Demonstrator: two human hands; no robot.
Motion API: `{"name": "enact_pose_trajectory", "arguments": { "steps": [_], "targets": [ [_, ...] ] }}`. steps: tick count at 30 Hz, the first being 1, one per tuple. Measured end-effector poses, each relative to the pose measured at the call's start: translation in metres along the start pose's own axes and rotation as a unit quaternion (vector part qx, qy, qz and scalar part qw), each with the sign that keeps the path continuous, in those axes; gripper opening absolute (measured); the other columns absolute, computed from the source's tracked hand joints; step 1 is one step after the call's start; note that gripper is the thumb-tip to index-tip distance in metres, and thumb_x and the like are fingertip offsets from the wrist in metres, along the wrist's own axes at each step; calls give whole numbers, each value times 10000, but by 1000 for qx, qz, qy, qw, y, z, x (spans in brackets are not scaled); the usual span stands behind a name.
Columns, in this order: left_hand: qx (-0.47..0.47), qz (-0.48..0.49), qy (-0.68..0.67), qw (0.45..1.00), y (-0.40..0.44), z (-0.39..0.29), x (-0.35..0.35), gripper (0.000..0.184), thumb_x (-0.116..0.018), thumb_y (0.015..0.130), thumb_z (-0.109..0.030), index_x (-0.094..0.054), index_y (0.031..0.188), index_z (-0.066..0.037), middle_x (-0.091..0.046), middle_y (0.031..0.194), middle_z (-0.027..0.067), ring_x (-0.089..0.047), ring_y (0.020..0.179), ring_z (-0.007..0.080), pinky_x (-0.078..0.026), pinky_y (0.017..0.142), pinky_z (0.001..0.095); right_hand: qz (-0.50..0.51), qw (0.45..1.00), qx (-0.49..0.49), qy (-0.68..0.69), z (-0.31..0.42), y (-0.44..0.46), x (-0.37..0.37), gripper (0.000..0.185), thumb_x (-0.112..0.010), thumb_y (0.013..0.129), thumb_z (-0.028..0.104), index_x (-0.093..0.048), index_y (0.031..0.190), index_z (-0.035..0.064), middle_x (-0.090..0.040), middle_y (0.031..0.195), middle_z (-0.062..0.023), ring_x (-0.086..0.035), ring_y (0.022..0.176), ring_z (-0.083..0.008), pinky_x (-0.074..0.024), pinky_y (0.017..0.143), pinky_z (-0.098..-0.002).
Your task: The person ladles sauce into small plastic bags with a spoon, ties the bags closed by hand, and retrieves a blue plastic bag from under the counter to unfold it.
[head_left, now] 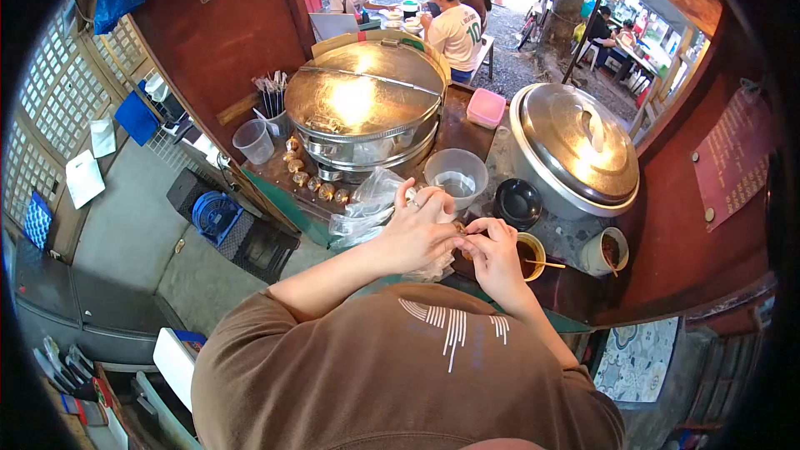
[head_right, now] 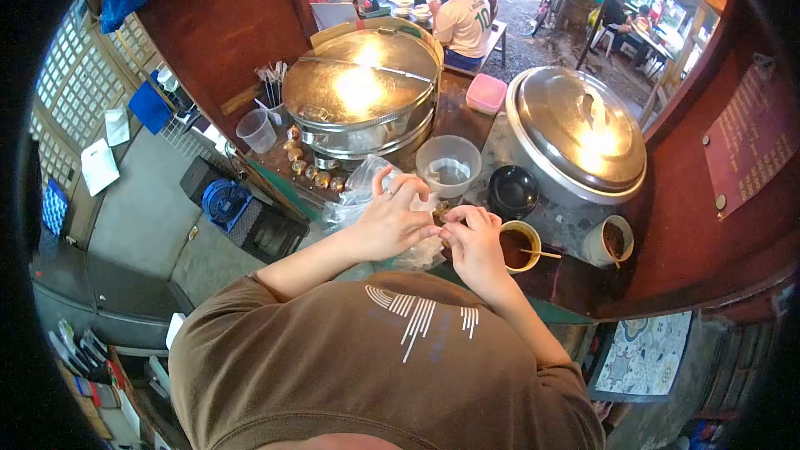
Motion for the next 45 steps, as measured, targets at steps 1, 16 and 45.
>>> {"name": "enact_pose_trajectory", "arguments": {
  "steps": [1, 16, 45],
  "targets": [
    [12, 4, -28, 1000, -1, 0, 1, 221, -635, 841, -318, -655, 726, -131, -491, 1173, 95, -424, 1155, 276, -187, 1001, 574, -8, 1000, 0, -2, 2, 1, 2, 74, -667, 753, 64, -638, 820, 51, -567, 949, -54, -529, 914, -224, -362, 845, -383],
    [34, 248, -415, 875, 0, 60, -16, 247, -514, 947, -241, -616, 910, -19, -588, 817, 48, -547, 816, 155, -435, 760, 289, 79, 983, 27, 162, 16, 7, 7, 86, -685, 767, 38, -694, 850, 19, -668, 849, -101, -631, 773, -244, -508, 708, -307],
    [-62, -21, -25, 998, -2, 5, -24, 191, -621, 825, -275, -561, 888, -105, -521, 879, 73, -536, 862, 274, -403, 731, 375, 198, 929, -105, 294, -13, -22, -17, 444, -745, 749, 205, -634, 1154, 59, -605, 1131, -96, -437, 1171, -238, -354, 989, -357]
  ]
}}
Point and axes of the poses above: each hand's wrist, its own y-axis towards the middle knuckle, its own x-axis out of the back of the hand, z = x × y, the point moved 6 cm from there along y, towards the middle knuckle
